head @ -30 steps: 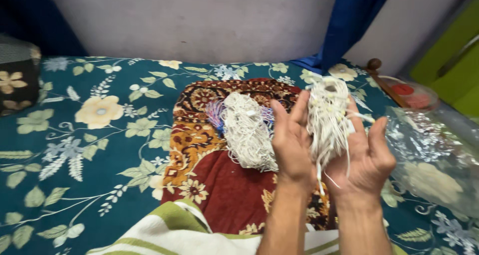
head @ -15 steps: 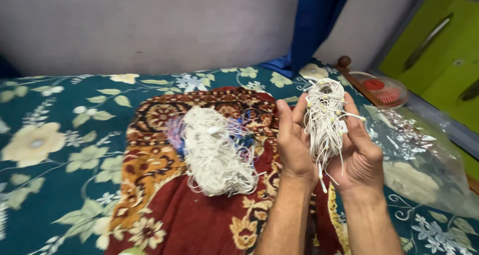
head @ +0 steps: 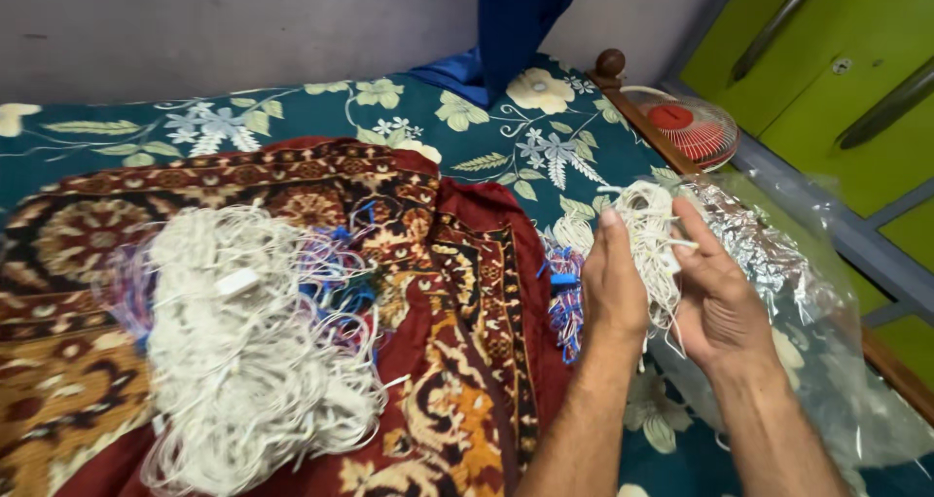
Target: The person sits on a bed and sorts tangled white and colored cables by hand. They separate the white cables from the colored ones, then bundle each group into neat piles.
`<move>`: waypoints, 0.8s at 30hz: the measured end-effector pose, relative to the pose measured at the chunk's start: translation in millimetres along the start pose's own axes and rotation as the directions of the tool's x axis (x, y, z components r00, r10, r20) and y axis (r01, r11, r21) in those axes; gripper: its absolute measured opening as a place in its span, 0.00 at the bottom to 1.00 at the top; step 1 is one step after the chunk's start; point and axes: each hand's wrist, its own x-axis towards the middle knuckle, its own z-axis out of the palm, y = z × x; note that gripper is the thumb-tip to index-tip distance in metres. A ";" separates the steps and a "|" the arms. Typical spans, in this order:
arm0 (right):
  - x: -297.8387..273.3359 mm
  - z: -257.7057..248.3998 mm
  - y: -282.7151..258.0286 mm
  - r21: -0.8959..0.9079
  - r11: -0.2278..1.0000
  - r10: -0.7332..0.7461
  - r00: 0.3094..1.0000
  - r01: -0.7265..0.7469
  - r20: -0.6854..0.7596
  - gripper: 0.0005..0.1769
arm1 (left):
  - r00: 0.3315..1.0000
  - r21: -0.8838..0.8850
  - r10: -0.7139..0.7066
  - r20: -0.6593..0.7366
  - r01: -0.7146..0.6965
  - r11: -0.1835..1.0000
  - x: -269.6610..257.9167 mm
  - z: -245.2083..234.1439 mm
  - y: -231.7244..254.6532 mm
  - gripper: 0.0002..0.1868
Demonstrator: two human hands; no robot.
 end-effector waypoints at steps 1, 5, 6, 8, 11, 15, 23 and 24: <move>9.2 -13.4 4.9 -0.033 0.999 0.008 1.000 -0.008 -0.008 0.42 | 1.000 0.106 0.008 -0.022 -0.006 0.994 7.7 -0.6 -11.2 0.40; 40.3 -57.3 31.4 -0.136 0.989 0.052 0.997 -0.060 -0.064 0.38 | 0.981 0.373 -0.110 -0.158 0.163 0.914 30.4 -4.0 -47.0 0.49; 46.5 -65.8 38.7 -0.155 0.985 0.065 0.995 -0.077 -0.082 0.36 | 0.968 0.404 -0.175 -0.180 0.235 0.884 33.3 -7.0 -53.5 0.51; 51.6 -80.1 55.5 -0.315 0.932 0.125 0.977 -0.176 -0.175 0.33 | 0.953 0.441 -0.224 -0.203 0.293 0.848 34.6 -12.7 -64.6 0.53; 49.8 -96.4 72.4 -0.432 0.875 0.168 0.974 -0.219 -0.154 0.29 | 0.957 0.439 -0.214 -0.195 0.281 0.854 33.3 -18.2 -75.1 0.53; 44.0 -98.1 85.4 -0.399 0.889 0.173 0.972 -0.224 -0.161 0.29 | 0.974 0.401 -0.187 -0.126 0.222 0.889 28.6 -21.9 -76.0 0.49; 48.4 -52.9 52.8 -0.827 0.521 -0.242 0.966 0.212 0.095 0.29 | 1.000 0.554 -0.007 -0.026 0.020 0.832 33.4 -11.6 -42.4 0.46; 49.2 -46.4 47.4 -0.863 0.404 -0.287 0.938 0.304 0.196 0.29 | 1.000 0.596 0.018 0.005 -0.017 0.802 36.3 -10.4 -38.0 0.45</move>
